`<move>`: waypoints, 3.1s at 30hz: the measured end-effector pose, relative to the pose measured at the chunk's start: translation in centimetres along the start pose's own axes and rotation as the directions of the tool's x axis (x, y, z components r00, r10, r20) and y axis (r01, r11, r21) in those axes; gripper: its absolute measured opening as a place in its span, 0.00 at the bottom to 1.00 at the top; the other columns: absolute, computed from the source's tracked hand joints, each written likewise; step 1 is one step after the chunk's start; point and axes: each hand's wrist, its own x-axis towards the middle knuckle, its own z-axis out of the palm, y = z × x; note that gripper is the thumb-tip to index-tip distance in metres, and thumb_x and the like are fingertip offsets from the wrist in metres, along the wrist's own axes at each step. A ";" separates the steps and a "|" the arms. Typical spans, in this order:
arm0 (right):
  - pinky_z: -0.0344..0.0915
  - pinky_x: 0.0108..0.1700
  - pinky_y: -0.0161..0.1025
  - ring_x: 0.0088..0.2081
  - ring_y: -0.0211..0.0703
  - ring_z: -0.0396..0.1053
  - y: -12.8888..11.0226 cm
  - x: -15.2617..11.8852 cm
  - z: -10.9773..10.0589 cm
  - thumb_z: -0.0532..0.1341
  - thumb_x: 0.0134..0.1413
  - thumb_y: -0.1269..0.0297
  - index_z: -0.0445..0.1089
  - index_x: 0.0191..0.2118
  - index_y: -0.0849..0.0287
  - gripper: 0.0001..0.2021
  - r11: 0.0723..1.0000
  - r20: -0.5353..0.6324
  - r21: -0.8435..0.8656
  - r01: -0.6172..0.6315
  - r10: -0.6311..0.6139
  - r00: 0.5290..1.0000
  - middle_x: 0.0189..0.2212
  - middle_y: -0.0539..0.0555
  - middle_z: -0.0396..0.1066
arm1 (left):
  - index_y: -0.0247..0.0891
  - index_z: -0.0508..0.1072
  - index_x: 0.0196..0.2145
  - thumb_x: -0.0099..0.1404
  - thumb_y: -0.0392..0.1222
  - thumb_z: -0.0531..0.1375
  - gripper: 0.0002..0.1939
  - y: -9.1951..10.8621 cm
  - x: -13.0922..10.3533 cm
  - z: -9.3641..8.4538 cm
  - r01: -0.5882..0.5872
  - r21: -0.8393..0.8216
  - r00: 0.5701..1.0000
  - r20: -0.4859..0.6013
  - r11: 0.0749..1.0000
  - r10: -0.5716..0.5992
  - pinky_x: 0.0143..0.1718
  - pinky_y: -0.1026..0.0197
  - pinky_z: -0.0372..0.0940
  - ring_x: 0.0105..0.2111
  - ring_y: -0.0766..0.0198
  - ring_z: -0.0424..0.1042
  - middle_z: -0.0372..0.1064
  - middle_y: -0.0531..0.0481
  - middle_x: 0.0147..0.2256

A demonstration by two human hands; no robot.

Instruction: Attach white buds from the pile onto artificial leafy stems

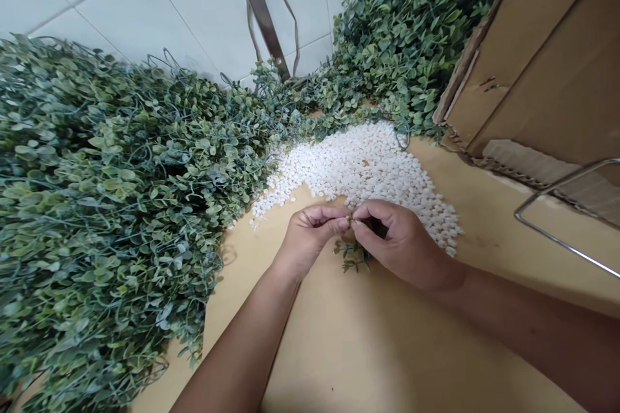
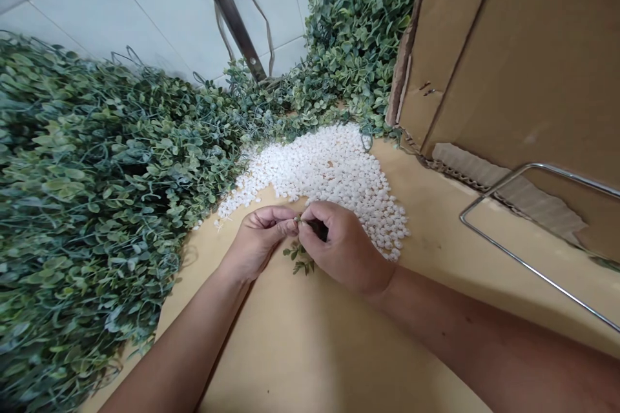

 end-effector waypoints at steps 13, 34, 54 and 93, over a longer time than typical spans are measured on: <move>0.63 0.34 0.36 0.30 0.39 0.65 0.3 0.2 -0.2 0.55 0.54 0.65 0.64 0.31 0.61 0.05 0.991 -0.093 0.130 -0.038 0.050 0.994 0.26 0.53 0.67 | 0.37 0.70 0.24 0.48 0.39 0.65 0.07 1.7 -3.1 -1.3 -0.162 0.879 0.985 0.173 0.449 0.015 0.23 0.65 0.53 0.23 0.68 0.60 0.63 0.55 0.22; 0.64 0.37 0.39 0.35 0.43 0.69 -0.9 -0.2 0.2 0.58 0.49 0.67 0.69 0.40 0.63 0.11 0.994 0.298 -0.111 0.002 0.032 0.954 0.33 0.56 0.72 | 0.36 0.70 0.24 0.51 0.33 0.61 0.02 2.9 -2.7 -1.4 -0.254 0.563 0.967 0.131 0.787 0.218 0.26 0.67 0.59 0.23 0.70 0.64 0.67 0.53 0.22; 0.56 0.28 0.33 0.27 0.37 0.63 -0.4 -0.2 0.2 0.53 0.54 0.64 0.67 0.29 0.60 0.09 0.993 0.323 -0.089 -0.071 0.096 0.941 0.23 0.50 0.66 | 0.41 0.78 0.35 0.58 0.37 0.57 0.10 2.5 1.0 -6.0 -0.020 0.996 0.860 0.063 -0.090 0.507 0.41 0.53 0.59 0.38 0.55 0.69 0.73 0.46 0.35; 0.55 0.27 0.32 0.25 0.35 0.60 -0.5 -0.1 -0.1 0.52 0.56 0.66 0.66 0.28 0.61 0.10 0.998 0.229 -0.008 -0.057 0.058 0.972 0.21 0.48 0.62 | 0.35 0.78 0.26 0.46 0.36 0.64 0.07 0.8 -1.1 -0.9 0.022 -0.003 0.998 -0.053 1.000 -0.022 0.31 0.65 0.62 0.24 0.70 0.65 0.71 0.51 0.22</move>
